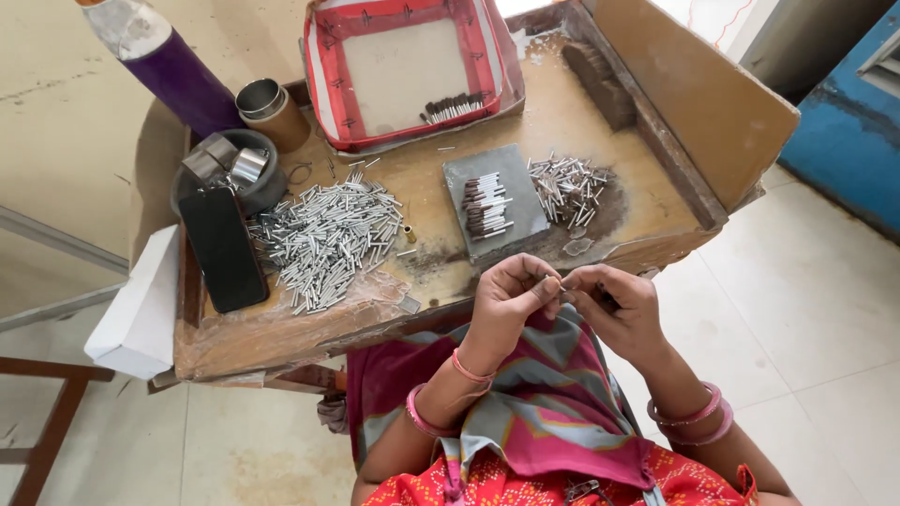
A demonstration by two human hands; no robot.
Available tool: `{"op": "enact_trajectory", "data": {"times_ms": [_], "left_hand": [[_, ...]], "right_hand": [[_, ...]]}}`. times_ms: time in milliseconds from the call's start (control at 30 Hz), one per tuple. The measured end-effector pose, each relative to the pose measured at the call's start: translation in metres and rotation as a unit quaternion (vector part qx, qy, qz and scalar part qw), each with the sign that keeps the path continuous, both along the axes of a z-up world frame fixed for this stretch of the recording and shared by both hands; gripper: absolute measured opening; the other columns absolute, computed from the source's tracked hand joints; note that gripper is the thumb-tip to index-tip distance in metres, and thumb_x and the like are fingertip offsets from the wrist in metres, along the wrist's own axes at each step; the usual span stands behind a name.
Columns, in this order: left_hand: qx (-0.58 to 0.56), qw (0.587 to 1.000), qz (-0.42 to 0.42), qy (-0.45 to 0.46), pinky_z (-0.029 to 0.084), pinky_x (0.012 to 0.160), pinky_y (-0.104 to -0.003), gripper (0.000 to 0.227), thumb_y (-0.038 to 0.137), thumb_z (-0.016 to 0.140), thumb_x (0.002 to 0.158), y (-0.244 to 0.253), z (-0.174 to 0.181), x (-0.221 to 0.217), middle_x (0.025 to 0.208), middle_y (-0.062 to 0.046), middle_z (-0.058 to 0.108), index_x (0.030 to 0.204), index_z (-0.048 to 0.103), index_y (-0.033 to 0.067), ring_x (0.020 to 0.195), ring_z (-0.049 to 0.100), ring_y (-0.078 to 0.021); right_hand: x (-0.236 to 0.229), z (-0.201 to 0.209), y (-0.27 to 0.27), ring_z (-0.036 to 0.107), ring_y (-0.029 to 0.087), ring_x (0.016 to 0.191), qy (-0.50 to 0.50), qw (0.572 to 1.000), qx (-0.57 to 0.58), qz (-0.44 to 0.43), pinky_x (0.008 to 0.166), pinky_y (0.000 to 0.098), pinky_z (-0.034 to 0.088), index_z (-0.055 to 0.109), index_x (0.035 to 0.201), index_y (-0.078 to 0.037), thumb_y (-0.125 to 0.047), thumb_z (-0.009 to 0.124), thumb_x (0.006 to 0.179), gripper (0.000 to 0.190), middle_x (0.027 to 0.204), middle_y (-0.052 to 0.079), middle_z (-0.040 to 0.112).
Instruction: The person sits and repeatedly picks up small metal pins and cylindrical sleeves from a wooden table. They insert the pins into the sleeves by hand and place the assembled pieces onto a grey rectangular block. The process is repeated continuously throughout the video.
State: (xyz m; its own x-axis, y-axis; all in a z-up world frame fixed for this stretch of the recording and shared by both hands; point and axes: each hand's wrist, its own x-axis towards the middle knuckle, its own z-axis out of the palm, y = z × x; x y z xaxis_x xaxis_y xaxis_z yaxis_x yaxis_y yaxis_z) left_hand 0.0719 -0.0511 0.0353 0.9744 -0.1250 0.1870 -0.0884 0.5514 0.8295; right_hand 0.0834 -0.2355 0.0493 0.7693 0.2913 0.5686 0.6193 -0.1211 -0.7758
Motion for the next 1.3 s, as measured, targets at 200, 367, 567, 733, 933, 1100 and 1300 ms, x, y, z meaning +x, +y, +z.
{"op": "enact_trajectory", "data": {"times_ms": [200,367,567,733,933,1100,1300], "left_hand": [[0.013,0.999,0.049,-0.014,0.055,0.076,-0.023,0.002,-0.001,0.065,0.1,0.003,0.02,-0.015,0.092,-0.003,0.07,0.102,0.064,-0.0001,0.082,0.065,-0.0082],[0.034,0.993,0.099,-0.048,0.057,0.082,-0.024,0.005,-0.004,0.062,0.101,0.003,0.014,-0.02,0.098,-0.004,0.071,0.104,0.063,-0.0004,0.087,0.066,-0.008],[0.059,0.991,0.112,-0.043,0.055,0.077,-0.023,0.009,-0.009,0.063,0.1,-0.005,0.002,-0.025,0.093,-0.004,0.07,0.103,0.063,-0.0005,0.084,0.064,-0.0072],[0.085,0.99,0.099,-0.044,0.054,0.077,-0.023,0.013,-0.012,0.062,0.098,-0.001,-0.013,-0.034,0.091,-0.003,0.069,0.102,0.062,-0.0003,0.085,0.065,-0.0069],[0.062,0.997,0.038,-0.003,0.057,0.078,-0.025,0.012,-0.013,0.062,0.096,0.014,-0.021,-0.038,0.091,-0.005,0.07,0.101,0.063,-0.0019,0.085,0.068,-0.0098],[0.131,0.979,0.106,-0.113,0.055,0.09,-0.026,0.014,-0.015,0.065,0.095,0.024,-0.002,-0.045,0.108,-0.009,0.067,0.104,0.066,-0.0035,0.098,0.065,-0.012],[0.131,0.988,0.024,-0.073,0.056,0.089,-0.025,0.015,-0.015,0.061,0.098,0.013,-0.008,-0.047,0.105,-0.007,0.067,0.107,0.066,-0.0041,0.097,0.066,-0.0115]], "right_hand": [[-0.011,0.012,0.015,0.067,0.017,0.077,-0.051,0.997,-0.058,-0.013,0.071,0.028,0.054,0.062,0.125,0.003,0.003,0.061,0.097,0.028,0.09,0.009,0.066],[-0.015,-0.003,0.013,0.071,0.021,0.082,-0.092,0.992,-0.086,0.012,0.075,0.0309,0.057,0.059,0.136,0.0,0.01,0.051,0.092,0.046,0.098,0.014,0.069],[-0.023,-0.007,0.013,0.068,0.015,0.069,-0.053,0.994,-0.099,-0.015,0.067,0.0272,0.055,0.055,0.142,-0.003,0.005,0.054,0.093,0.05,0.083,0.009,0.069],[-0.028,-0.015,0.013,0.057,0.01,0.059,0.082,0.995,-0.021,0.055,0.058,0.0251,0.05,0.048,0.15,-0.002,-0.001,0.05,0.099,0.051,0.069,0.003,0.063],[-0.032,-0.036,0.006,0.059,0.008,0.056,0.112,0.989,-0.071,0.066,0.055,0.0256,0.05,0.05,0.147,-0.003,-0.005,0.053,0.099,0.049,0.065,0.001,0.061],[-0.032,-0.053,0.002,0.069,0.015,0.061,0.011,0.992,-0.12,0.041,0.058,0.0277,0.053,0.067,0.122,-0.002,-0.001,0.059,0.095,0.028,0.08,0.01,0.07],[-0.036,-0.039,0.007,0.068,0.017,0.06,-0.022,0.994,-0.093,-0.057,0.055,0.0291,0.052,0.069,0.1,-0.002,-0.005,0.076,0.085,0.017,0.074,0.01,0.067]]}}
